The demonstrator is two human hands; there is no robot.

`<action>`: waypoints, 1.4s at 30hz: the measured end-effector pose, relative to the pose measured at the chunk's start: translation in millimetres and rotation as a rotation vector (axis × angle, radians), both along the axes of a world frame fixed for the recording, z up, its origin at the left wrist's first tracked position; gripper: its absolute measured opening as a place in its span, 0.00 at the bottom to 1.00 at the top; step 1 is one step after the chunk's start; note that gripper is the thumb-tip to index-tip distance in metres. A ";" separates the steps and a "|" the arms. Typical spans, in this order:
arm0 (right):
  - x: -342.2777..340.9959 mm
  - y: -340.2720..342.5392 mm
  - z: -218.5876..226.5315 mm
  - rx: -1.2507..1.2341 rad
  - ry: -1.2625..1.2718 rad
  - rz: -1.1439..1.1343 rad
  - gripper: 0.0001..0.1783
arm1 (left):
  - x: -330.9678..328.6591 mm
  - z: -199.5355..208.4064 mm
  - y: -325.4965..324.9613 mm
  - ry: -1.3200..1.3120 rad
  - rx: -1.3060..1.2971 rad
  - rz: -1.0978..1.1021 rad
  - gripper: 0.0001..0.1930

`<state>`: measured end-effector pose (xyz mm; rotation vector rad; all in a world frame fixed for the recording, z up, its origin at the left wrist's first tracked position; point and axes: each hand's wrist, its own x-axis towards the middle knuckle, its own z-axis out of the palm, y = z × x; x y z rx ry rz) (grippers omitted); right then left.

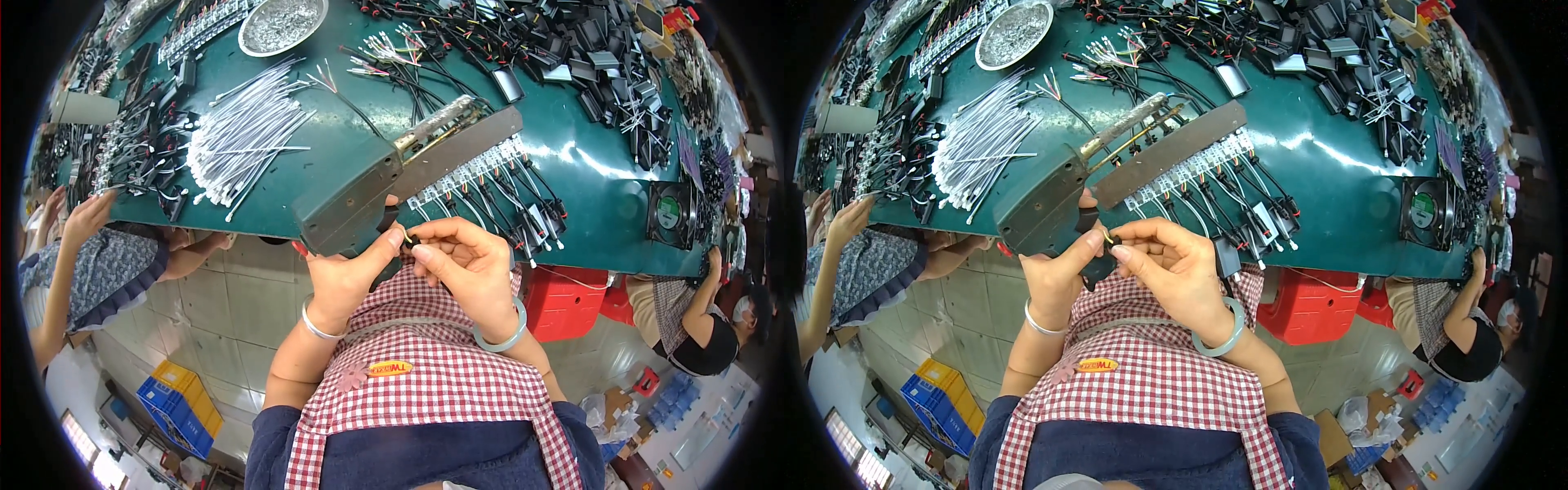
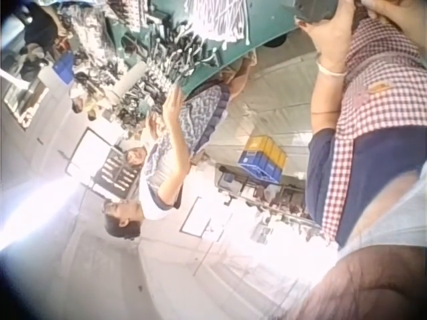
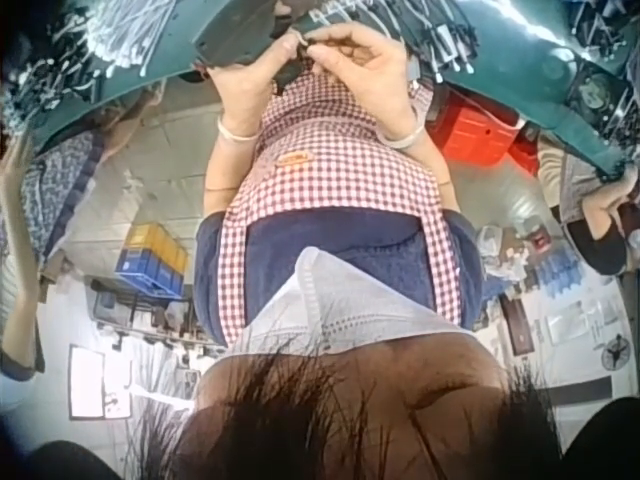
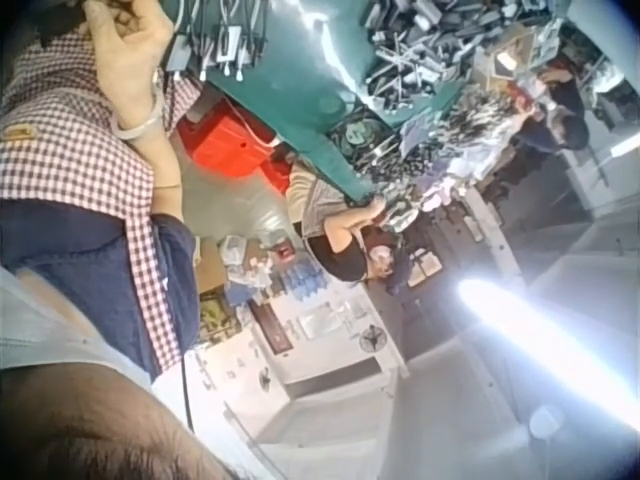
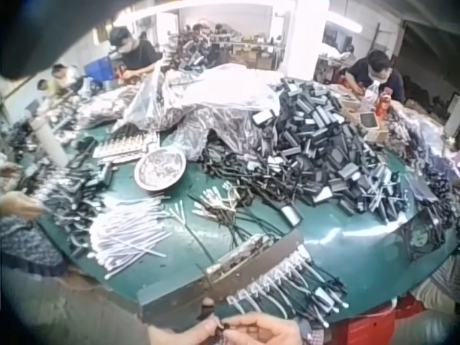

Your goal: The person solders wires onto circuit boards using a handheld soldering tool, handling and positioning the wires and circuit boards on the table by hand.

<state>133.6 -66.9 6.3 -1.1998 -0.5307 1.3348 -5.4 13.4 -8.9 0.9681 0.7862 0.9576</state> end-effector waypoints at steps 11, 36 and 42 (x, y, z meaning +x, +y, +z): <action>-10.2 0.4 -10.5 0.154 -0.660 -0.171 0.12 | 2.0 -9.0 -11.5 0.139 0.054 0.028 0.20; -8.4 -0.2 -17.7 0.262 -1.079 -0.239 0.15 | 15.2 -6.4 -21.0 0.279 0.136 0.094 0.15; -3.8 0.2 -19.2 0.248 -1.184 -0.227 0.14 | -3.9 -26.8 -26.9 0.709 0.731 -0.136 0.19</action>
